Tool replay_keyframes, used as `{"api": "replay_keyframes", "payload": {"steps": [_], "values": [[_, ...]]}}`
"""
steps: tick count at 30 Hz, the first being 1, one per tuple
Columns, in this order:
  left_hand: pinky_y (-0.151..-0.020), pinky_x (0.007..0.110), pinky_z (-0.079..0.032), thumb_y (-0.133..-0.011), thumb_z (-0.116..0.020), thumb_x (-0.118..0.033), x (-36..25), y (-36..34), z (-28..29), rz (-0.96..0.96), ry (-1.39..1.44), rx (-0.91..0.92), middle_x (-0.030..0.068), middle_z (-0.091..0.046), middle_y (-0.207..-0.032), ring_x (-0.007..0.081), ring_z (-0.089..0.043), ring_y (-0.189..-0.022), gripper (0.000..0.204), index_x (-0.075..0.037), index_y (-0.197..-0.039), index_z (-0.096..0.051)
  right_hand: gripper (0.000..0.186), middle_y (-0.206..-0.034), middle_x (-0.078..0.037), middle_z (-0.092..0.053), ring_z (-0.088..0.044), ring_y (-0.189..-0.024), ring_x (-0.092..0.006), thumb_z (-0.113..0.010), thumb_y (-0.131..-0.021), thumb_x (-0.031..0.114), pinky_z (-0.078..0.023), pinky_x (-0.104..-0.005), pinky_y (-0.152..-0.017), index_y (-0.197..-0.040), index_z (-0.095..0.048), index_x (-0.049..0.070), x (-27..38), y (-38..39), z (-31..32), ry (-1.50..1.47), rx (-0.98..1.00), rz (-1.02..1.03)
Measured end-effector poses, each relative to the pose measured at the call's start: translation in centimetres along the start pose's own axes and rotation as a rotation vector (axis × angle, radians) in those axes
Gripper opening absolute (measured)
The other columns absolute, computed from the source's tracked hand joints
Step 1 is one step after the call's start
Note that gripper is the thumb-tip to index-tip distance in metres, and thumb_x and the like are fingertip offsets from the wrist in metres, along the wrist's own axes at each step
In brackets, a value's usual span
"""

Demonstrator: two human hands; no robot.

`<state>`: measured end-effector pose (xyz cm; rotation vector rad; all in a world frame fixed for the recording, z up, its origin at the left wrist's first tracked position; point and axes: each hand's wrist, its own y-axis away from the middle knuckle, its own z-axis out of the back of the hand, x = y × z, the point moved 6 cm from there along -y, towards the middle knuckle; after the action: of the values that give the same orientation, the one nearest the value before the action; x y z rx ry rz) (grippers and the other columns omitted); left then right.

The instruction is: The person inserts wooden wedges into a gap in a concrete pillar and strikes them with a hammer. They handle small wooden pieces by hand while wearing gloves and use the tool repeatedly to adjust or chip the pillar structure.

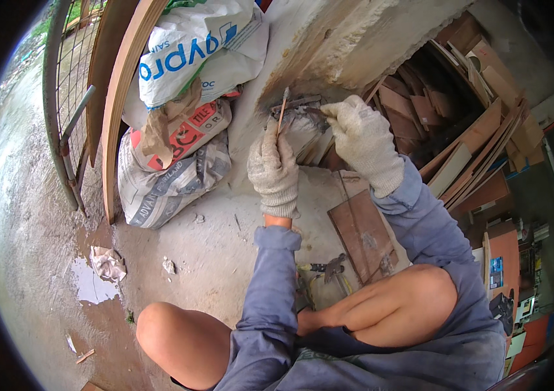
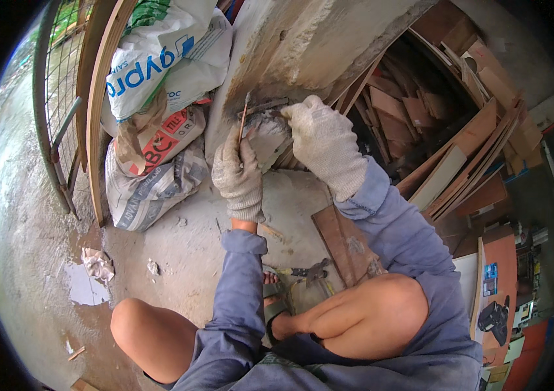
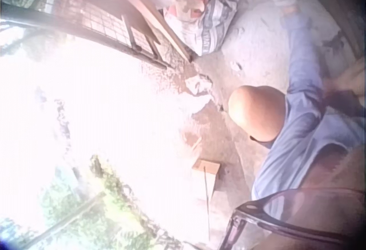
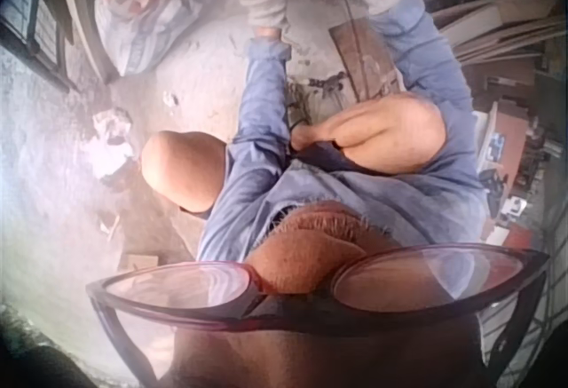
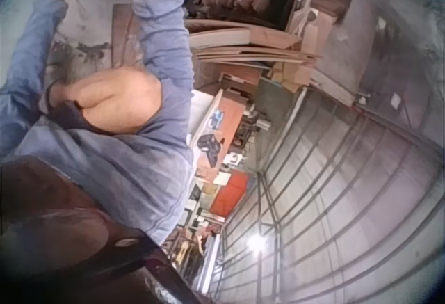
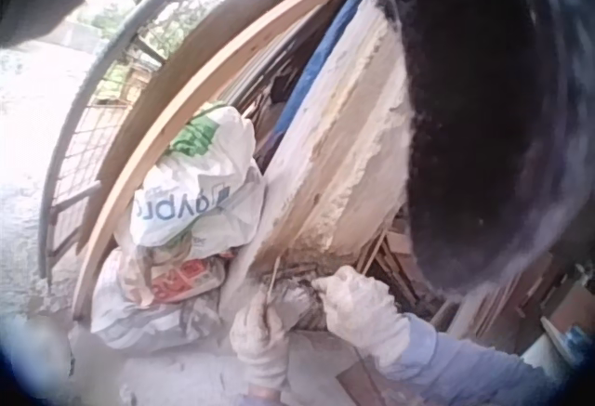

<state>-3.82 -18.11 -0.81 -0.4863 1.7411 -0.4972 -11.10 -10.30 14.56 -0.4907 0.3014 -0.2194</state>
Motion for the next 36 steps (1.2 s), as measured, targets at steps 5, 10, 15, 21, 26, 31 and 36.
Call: {"api": "replay_keyframes", "payload": {"steps": [5,10,15,21,26,31,36], "values": [[-0.067,0.037,-0.054,-0.095,-0.066,-0.005,-0.2,0.1,0.2,-0.029,-0.039,-0.029,0.0130,-0.069,-0.089,0.0254,-0.067,-0.074,0.026,-0.004,-0.120,-0.071,0.022,-0.084,-0.011,-0.059,-0.067,-0.074,-0.0290,-0.066,-0.080,0.005,-0.055,-0.0394,-0.059,-0.101,-0.070,0.007,3.1,1.5,-0.8,0.106,0.025,0.213],[-0.069,0.038,-0.055,-0.093,-0.067,-0.003,-1.3,-0.7,1.1,-0.040,-0.045,-0.054,0.0126,-0.070,-0.088,0.0271,-0.067,-0.075,0.027,-0.004,-0.120,-0.071,0.014,-0.083,-0.013,-0.062,-0.069,-0.073,-0.0315,-0.066,-0.082,0.011,-0.057,-0.0405,-0.062,-0.096,-0.069,0.007,1.8,1.4,-2.1,0.224,0.118,0.137],[-0.067,0.041,-0.054,-0.089,-0.067,0.001,-1.4,-0.7,1.3,-0.040,0.012,-0.036,0.0134,-0.069,-0.086,0.0303,-0.067,-0.075,0.031,-0.005,-0.120,-0.070,0.019,-0.087,-0.019,-0.072,-0.071,-0.085,-0.0382,-0.066,-0.092,0.022,-0.056,-0.0485,-0.075,-0.088,-0.070,0.004,-1.7,-0.4,-1.4,-0.061,0.088,-0.150],[-0.069,0.038,-0.056,-0.090,-0.067,0.001,-1.2,-0.1,1.0,-0.079,-0.023,-0.002,0.0140,-0.070,-0.089,0.0283,-0.069,-0.077,0.029,-0.005,-0.119,-0.072,0.021,-0.084,-0.022,-0.070,-0.070,-0.085,-0.0407,-0.063,-0.094,0.023,-0.055,-0.0504,-0.076,-0.089,-0.071,0.004,-0.4,-2.1,-1.6,-0.079,0.181,-0.149],[-0.071,0.037,-0.056,-0.092,-0.067,0.000,-0.5,0.5,0.1,-0.052,-0.024,0.026,0.0137,-0.071,-0.092,0.0275,-0.070,-0.078,0.028,-0.005,-0.119,-0.072,0.025,-0.083,-0.024,-0.070,-0.070,-0.085,-0.0422,-0.061,-0.097,0.025,-0.055,-0.0509,-0.074,-0.090,-0.071,0.003,-1.0,-3.0,-2.0,-0.138,0.138,-0.190],[-0.068,0.036,-0.055,-0.093,-0.067,-0.002,-0.6,-0.2,0.3,-0.122,-0.034,-0.050,0.0125,-0.070,-0.089,0.0253,-0.067,-0.073,0.027,-0.005,-0.120,-0.072,0.025,-0.084,-0.025,-0.070,-0.070,-0.085,-0.0420,-0.063,-0.096,0.025,-0.055,-0.0506,-0.076,-0.095,-0.072,0.001,-1.2,-3.4,-1.1,-0.303,0.119,-0.286],[-0.065,0.034,-0.053,-0.094,-0.066,-0.002,-0.1,0.0,-0.1,-0.093,-0.025,-0.054,0.0108,-0.067,-0.084,0.0229,-0.064,-0.069,0.027,-0.004,-0.121,-0.072,0.027,-0.090,-0.024,-0.072,-0.070,-0.088,-0.0418,-0.066,-0.094,0.023,-0.055,-0.0443,-0.079,-0.104,-0.073,-0.001,-0.6,-3.3,-1.2,-0.173,0.053,-0.022]]}}
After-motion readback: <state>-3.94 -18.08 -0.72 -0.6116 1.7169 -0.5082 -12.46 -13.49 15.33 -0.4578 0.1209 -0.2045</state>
